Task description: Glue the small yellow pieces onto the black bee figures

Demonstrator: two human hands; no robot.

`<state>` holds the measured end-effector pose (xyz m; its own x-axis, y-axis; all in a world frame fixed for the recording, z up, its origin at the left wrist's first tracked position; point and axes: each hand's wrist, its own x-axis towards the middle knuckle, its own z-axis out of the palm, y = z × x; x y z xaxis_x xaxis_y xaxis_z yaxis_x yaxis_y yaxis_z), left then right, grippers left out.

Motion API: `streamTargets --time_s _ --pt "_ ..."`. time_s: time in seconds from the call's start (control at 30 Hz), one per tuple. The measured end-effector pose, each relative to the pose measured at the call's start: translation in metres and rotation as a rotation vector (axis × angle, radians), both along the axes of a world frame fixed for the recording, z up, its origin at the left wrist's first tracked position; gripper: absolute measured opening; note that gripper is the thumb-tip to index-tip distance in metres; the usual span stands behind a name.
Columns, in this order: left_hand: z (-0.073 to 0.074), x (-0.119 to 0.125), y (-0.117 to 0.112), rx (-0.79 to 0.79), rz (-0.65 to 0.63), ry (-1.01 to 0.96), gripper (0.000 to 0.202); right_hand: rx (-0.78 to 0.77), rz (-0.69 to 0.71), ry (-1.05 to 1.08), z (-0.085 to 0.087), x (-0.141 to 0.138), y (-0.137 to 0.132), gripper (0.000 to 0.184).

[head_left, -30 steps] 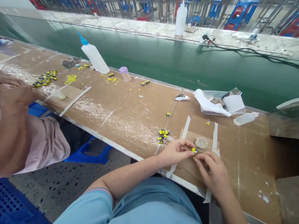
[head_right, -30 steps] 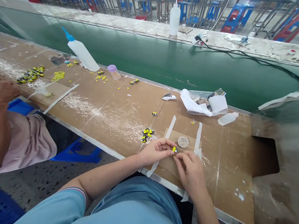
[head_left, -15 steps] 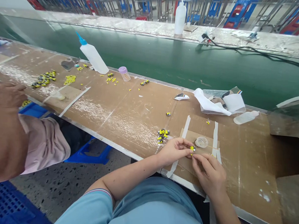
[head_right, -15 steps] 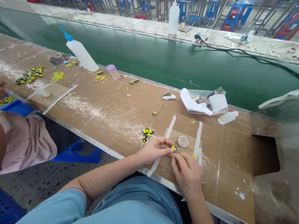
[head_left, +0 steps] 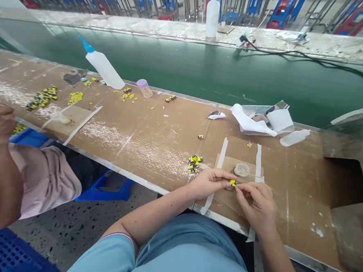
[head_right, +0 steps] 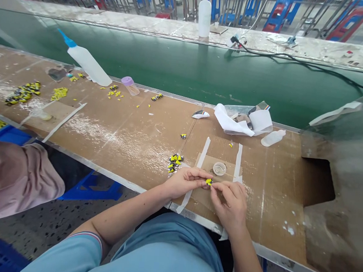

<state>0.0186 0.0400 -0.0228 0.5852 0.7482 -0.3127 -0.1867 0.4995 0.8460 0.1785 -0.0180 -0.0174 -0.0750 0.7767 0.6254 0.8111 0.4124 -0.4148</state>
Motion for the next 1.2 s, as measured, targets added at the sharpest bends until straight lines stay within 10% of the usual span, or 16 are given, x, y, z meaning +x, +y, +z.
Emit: streamTargets --time_s 0.33,0.63,1.2 --pt "-0.003 -0.002 0.003 0.271 -0.033 0.043 0.025 -0.128 0.020 0.147 -0.008 0.001 -0.004 0.007" --pt "-0.002 0.000 0.000 -0.164 -0.024 -0.069 0.046 0.029 0.055 -0.006 -0.005 0.003 -0.003 0.010" --pt "0.001 0.003 0.000 -0.227 -0.005 -0.028 0.049 0.080 0.052 -0.072 -0.009 -0.001 -0.009 0.014"
